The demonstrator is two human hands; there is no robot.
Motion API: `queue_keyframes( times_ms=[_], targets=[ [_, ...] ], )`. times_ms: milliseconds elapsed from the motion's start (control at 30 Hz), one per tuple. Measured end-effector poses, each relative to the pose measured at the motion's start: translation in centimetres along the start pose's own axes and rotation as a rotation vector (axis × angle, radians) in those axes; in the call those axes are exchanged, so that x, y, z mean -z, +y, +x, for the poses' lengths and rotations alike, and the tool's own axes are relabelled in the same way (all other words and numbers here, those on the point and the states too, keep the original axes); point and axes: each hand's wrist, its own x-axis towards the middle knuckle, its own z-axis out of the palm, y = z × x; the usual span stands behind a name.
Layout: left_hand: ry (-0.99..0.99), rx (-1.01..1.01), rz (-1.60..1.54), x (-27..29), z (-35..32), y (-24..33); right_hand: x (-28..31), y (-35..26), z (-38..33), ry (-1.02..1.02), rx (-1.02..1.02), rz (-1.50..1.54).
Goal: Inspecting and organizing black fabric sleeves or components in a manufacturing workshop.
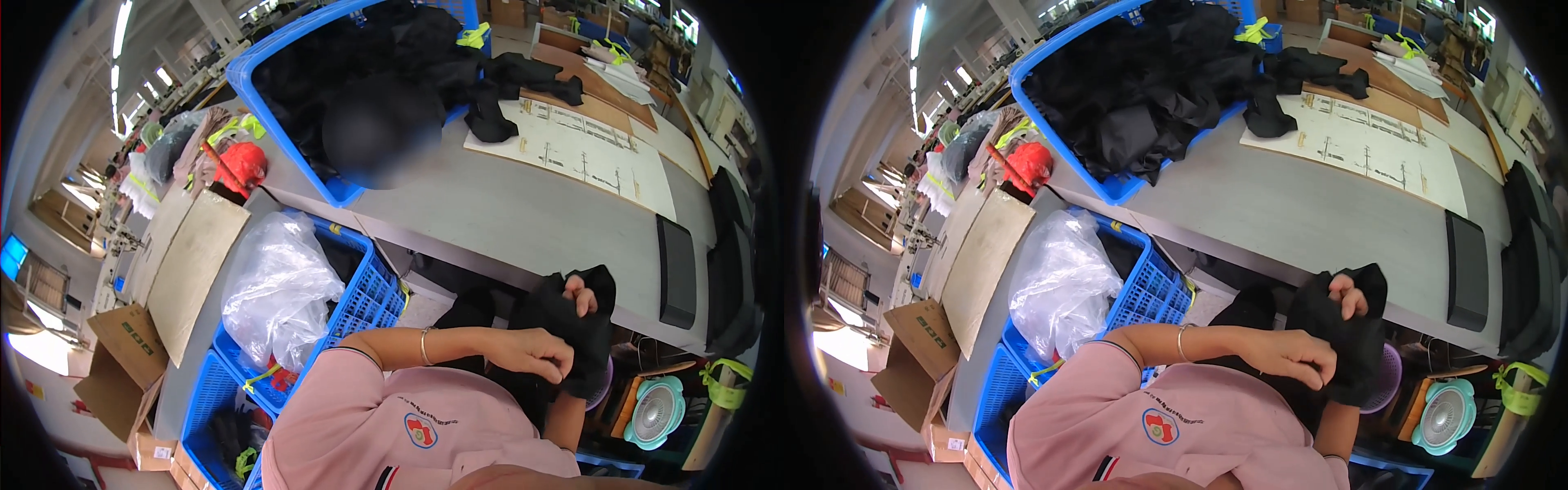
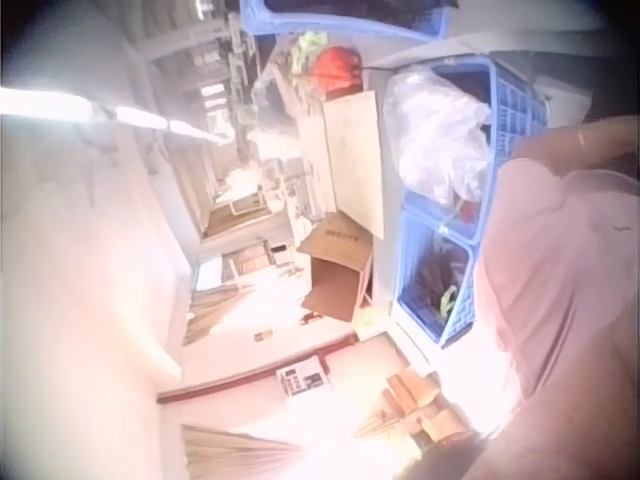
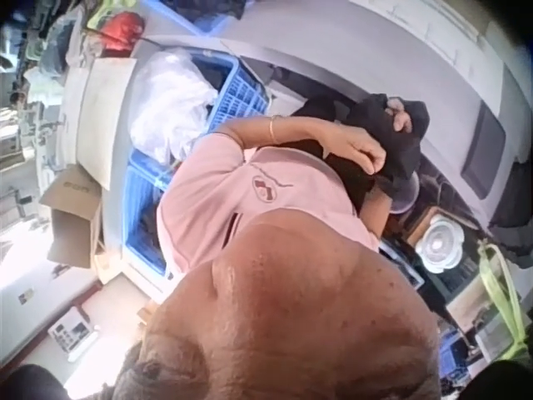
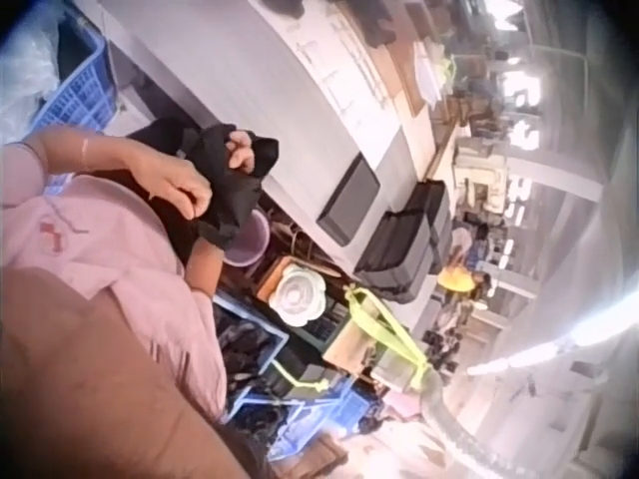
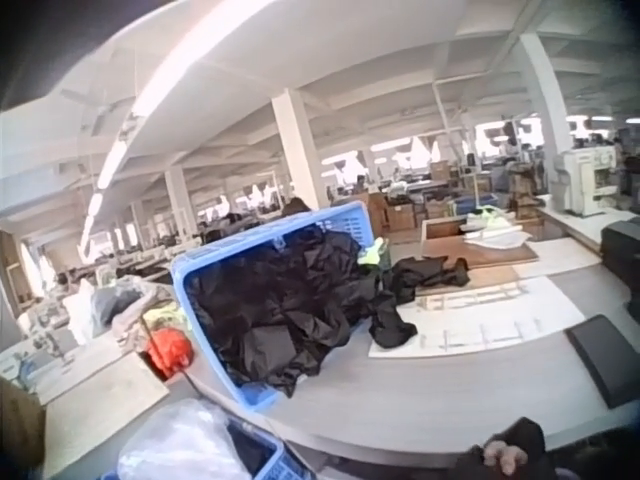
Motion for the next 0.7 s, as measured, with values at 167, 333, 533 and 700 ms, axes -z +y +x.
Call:
queue_keyframes(
  times_ms=[167,333,533,700],
  targets=[
    [0.513,0.016,-0.336,-0.3,0.6,-1.6,1.6,3.1,3.6,0.309,0.296,-0.343],
    [1.048,-0.149,0.338,1.4,2.0,-3.0,1.0,5.3,4.5,0.174,0.476,0.009],
    [1.31,-0.116,0.52,7.8,2.9,-5.8,-3.8,7.4,3.6,0.554,0.112,-0.072],
    [1.495,0.08,0.495,16.0,0.4,-5.9,-6.4,6.1,-1.7,-0.013,0.063,-0.394]
  ],
)
